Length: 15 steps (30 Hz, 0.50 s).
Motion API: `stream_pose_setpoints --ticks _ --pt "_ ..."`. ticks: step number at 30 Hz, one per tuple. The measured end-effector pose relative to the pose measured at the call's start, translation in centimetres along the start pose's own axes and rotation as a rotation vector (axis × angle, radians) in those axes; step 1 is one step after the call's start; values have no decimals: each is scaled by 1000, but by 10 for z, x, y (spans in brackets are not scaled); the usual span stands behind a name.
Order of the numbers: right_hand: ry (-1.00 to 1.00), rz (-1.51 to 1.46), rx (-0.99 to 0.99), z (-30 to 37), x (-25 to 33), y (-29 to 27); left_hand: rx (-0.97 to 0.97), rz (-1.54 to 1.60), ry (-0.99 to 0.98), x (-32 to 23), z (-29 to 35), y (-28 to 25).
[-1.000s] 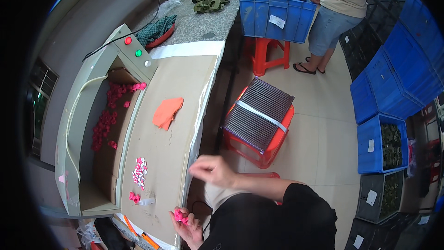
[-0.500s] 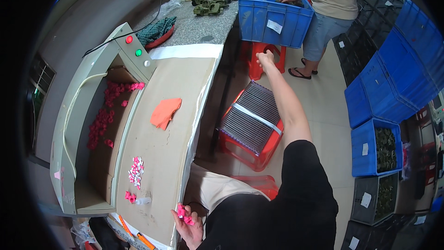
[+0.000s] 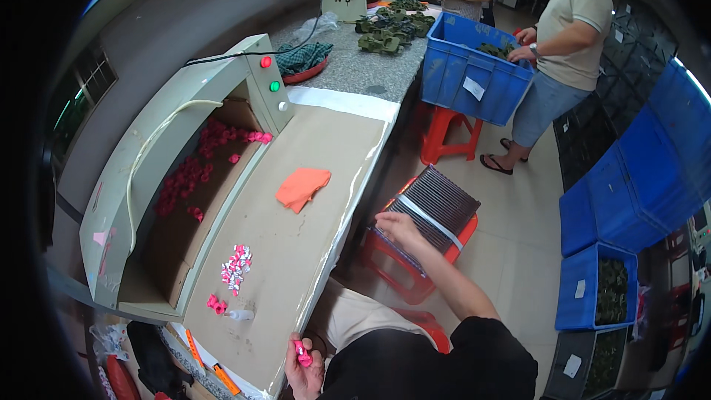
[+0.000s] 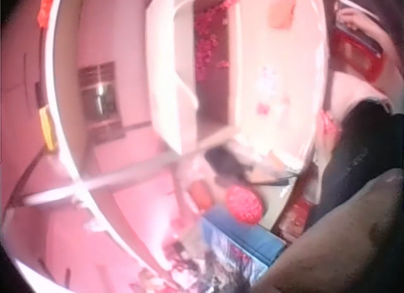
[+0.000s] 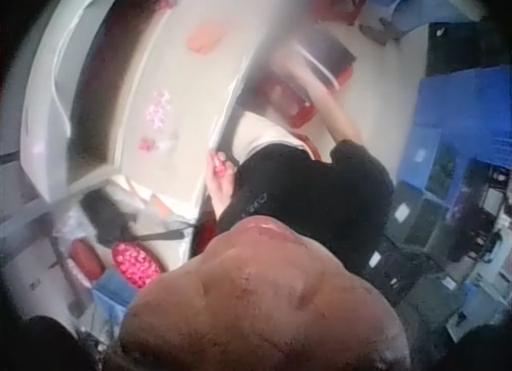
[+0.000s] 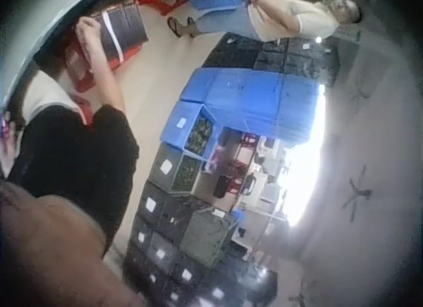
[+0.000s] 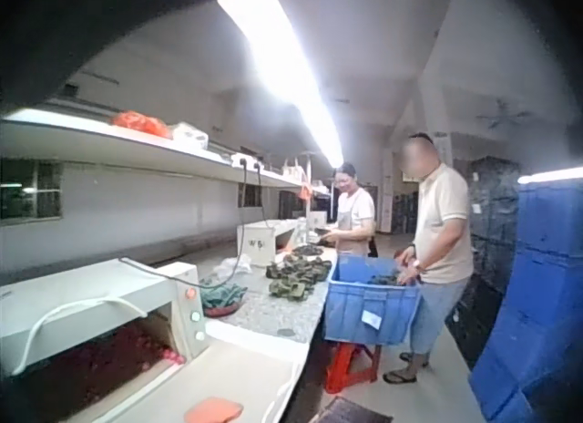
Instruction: The person assembles small pink plastic components by applying glue from a white bottle and attaching white pieces. They handle the items one at a time, repeatedly picking up the glue bottle, applying adhesive, and joining parts on a workbench.
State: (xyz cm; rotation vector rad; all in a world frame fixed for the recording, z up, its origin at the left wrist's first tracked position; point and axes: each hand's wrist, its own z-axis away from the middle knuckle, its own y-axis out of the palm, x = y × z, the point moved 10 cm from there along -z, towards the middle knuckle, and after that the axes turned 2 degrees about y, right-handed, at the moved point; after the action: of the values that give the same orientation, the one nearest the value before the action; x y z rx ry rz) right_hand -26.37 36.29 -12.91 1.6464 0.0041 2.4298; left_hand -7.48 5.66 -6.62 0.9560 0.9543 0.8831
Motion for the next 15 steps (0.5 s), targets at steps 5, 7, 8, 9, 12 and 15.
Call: stream_pose_setpoints --ticks 5,7,8,9,12,15 --pt "-155 -42 22 32 41 36 54 -23 4 -4 2 -4" --pt "-247 -143 74 35 63 46 68 -45 0 -6 4 2" --pt "-243 -235 52 28 69 40 67 -83 6 -7 4 2" --pt "-227 -308 25 20 76 33 66 -123 7 -9 4 4" --pt "-107 -369 -213 -35 66 -27 -41 -164 57 -16 7 3" --pt "-82 -45 -390 -86 93 -119 -41 -184 56 -15 11 -6"
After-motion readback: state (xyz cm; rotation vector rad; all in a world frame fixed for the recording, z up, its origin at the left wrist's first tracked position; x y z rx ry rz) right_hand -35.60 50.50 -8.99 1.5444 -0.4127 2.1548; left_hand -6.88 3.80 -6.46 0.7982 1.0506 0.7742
